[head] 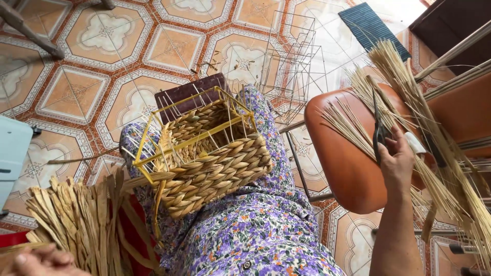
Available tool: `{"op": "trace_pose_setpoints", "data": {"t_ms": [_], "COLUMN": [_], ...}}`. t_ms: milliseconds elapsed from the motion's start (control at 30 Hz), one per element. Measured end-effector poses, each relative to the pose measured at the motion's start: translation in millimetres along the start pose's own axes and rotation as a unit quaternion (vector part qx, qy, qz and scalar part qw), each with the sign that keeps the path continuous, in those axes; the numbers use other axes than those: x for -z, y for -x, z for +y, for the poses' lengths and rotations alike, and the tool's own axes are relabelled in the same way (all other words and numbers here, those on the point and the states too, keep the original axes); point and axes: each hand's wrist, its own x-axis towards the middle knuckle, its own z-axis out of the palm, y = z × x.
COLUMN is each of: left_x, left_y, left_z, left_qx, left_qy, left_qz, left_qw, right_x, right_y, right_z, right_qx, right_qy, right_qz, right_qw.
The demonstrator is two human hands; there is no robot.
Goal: The person weaves a basket by hand, threading dried plant strips through a wire frame and trimming the excess with shears. They continue picking up strips from a pile and weaving them until the basket sides are complete.
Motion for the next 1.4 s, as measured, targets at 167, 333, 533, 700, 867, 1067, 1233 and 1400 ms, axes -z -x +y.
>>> {"op": "trace_pose_setpoints", "data": {"t_ms": [167,333,533,700,867,1067,1233,1400], "left_x": [-203.1,-237.2,-278.5,-344.3,-356.8,-353.9,-351.8,-350.1], "left_y": [88.1,107.1,124.7,91.6,81.4,79.2,76.6,78.0], "left_z": [163.0,228.1,233.5,232.9,229.9,249.8,244.6,254.7], "left_qx": [-0.180,-0.296,-0.375,-0.412,-0.406,-0.411,-0.408,-0.389], "left_qy": [-0.049,-0.138,-0.231,-0.288,-0.377,-0.362,-0.329,-0.312], "left_qz": [0.256,0.241,0.058,-0.082,-0.071,-0.082,-0.081,-0.088], "left_qw": [0.948,0.914,0.896,0.861,0.830,0.833,0.848,0.862], "right_x": [-17.3,-30.7,-64.9,-82.6,-84.0,-97.4,-98.0,-98.4], "right_y": [16.0,57.4,95.4,104.3,93.2,82.1,83.8,87.4], "right_z": [-34.7,-99.1,-143.5,-194.2,-217.6,-225.4,-224.9,-233.1], "right_qx": [-0.038,0.053,0.229,0.375,0.496,0.559,0.549,0.548], "right_qy": [-0.130,-0.113,-0.025,0.028,0.152,0.163,0.163,0.164], "right_qz": [-0.087,-0.115,-0.137,-0.216,-0.270,-0.277,-0.273,-0.269], "right_qw": [0.987,0.985,0.963,0.901,0.812,0.764,0.773,0.775]}}
